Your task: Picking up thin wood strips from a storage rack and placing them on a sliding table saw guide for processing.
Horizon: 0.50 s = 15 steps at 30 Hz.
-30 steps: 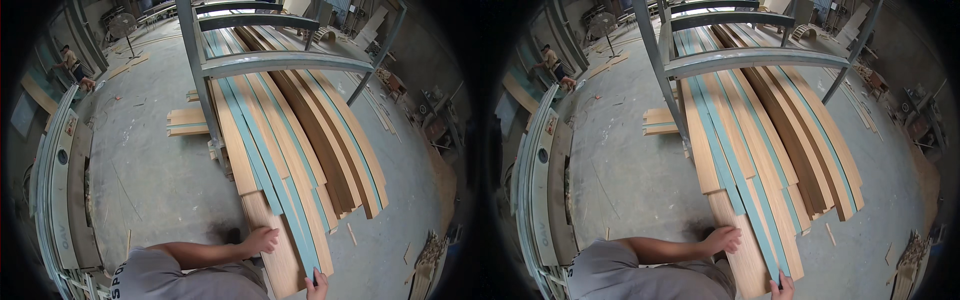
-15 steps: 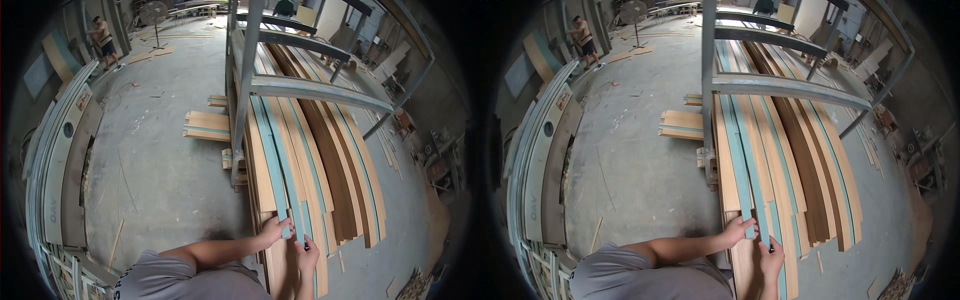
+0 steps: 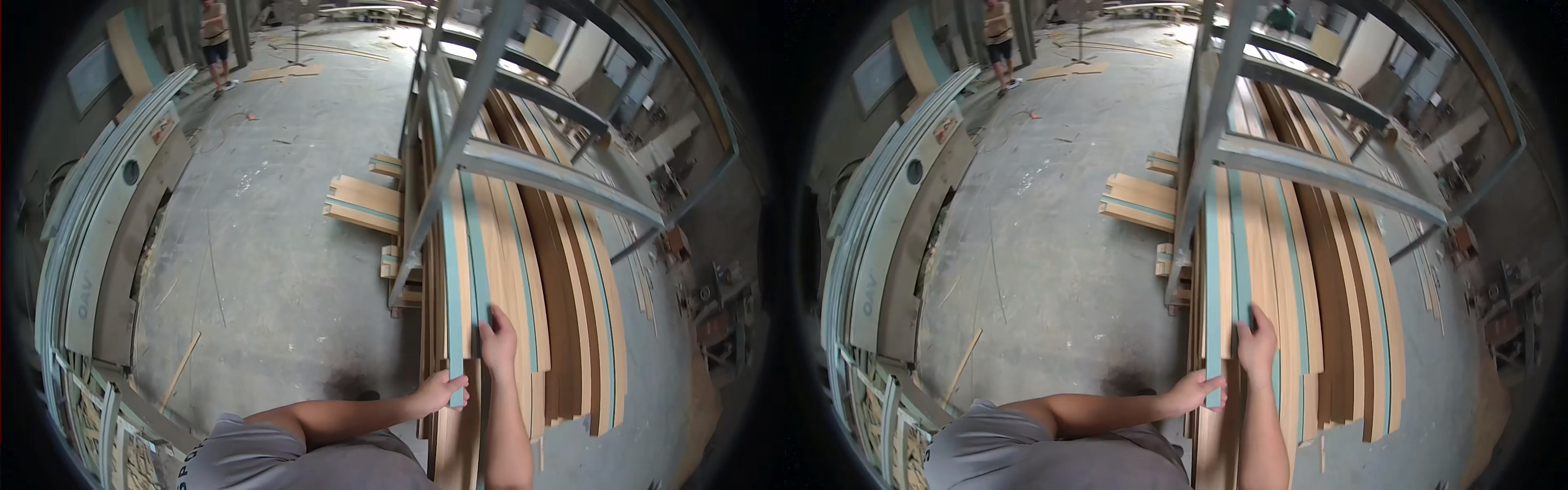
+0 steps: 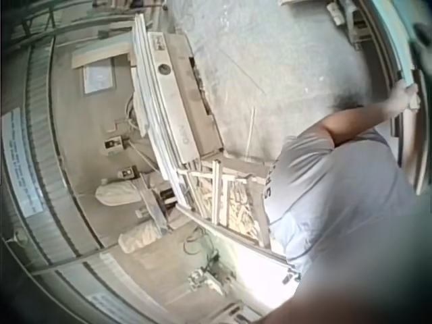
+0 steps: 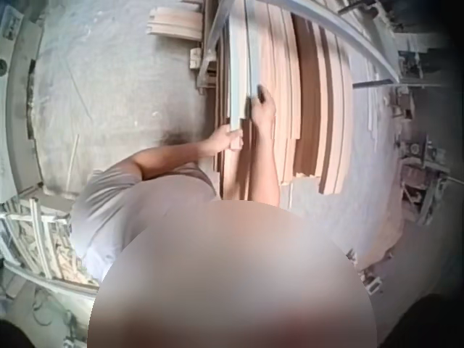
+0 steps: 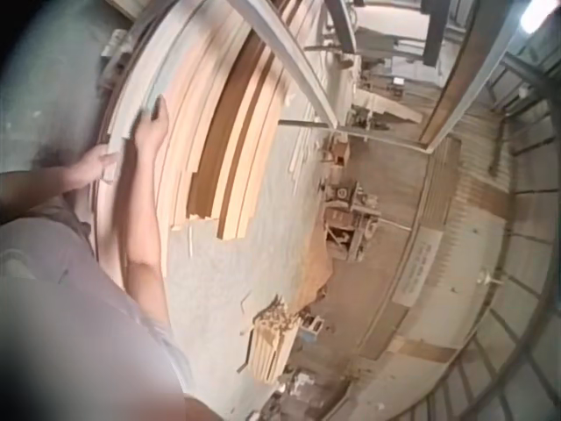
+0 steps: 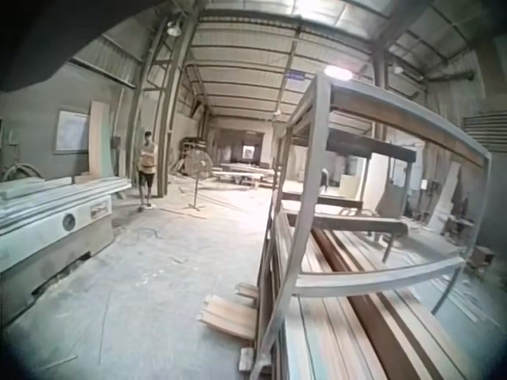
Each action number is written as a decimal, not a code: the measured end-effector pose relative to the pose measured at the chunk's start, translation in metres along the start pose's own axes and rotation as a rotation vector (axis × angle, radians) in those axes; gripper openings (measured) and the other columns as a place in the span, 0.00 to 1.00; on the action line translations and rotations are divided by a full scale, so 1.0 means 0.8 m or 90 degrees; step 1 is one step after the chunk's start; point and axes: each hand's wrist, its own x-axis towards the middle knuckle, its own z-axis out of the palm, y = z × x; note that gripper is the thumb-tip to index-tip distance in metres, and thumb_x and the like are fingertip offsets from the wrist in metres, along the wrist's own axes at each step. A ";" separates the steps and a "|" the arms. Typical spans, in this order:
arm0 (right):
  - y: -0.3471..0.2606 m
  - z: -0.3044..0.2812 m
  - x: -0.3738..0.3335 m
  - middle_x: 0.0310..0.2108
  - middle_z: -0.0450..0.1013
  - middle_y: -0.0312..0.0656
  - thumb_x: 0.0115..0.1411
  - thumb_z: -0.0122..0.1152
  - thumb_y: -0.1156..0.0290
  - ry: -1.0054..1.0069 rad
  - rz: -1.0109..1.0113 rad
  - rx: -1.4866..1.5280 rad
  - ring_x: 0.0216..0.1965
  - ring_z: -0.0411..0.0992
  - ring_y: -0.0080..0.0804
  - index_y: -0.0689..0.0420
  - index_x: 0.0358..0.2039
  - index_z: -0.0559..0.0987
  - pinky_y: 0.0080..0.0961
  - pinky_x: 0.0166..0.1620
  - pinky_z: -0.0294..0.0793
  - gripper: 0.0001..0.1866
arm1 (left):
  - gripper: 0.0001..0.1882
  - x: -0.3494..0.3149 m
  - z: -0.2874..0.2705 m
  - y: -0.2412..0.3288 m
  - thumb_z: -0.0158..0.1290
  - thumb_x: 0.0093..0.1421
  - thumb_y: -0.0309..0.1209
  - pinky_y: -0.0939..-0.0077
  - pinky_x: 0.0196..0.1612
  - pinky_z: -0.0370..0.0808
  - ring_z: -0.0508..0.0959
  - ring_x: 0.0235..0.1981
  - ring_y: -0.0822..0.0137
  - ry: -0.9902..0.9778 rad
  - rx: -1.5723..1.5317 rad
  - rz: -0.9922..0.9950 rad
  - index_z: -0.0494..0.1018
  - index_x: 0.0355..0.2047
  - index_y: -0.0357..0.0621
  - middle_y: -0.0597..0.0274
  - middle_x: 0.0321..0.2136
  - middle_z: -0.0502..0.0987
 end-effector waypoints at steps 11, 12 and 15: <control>0.080 -0.171 -0.149 0.47 0.69 0.52 0.55 0.56 0.66 -0.043 0.148 -0.115 0.49 0.67 0.44 0.62 0.45 0.73 0.30 0.51 0.65 0.19 | 0.16 0.091 0.021 0.026 0.48 0.60 0.39 0.73 0.34 0.76 0.75 0.31 0.70 0.083 0.049 -0.013 0.68 0.37 0.37 0.59 0.30 0.73; 0.095 -0.189 -0.187 0.47 0.69 0.52 0.56 0.56 0.64 -0.062 0.226 -0.100 0.49 0.67 0.43 0.61 0.46 0.73 0.30 0.50 0.66 0.19 | 0.16 0.091 0.017 0.022 0.46 0.61 0.41 0.76 0.35 0.74 0.75 0.32 0.71 0.082 0.100 0.001 0.68 0.38 0.38 0.61 0.32 0.74; 0.137 -0.223 -0.280 0.39 0.71 0.44 0.57 0.55 0.64 -0.106 0.334 0.047 0.37 0.70 0.29 0.61 0.46 0.72 0.23 0.41 0.69 0.19 | 0.17 0.106 0.034 0.038 0.45 0.62 0.42 0.77 0.35 0.73 0.75 0.31 0.72 0.141 0.053 0.036 0.69 0.38 0.41 0.62 0.32 0.74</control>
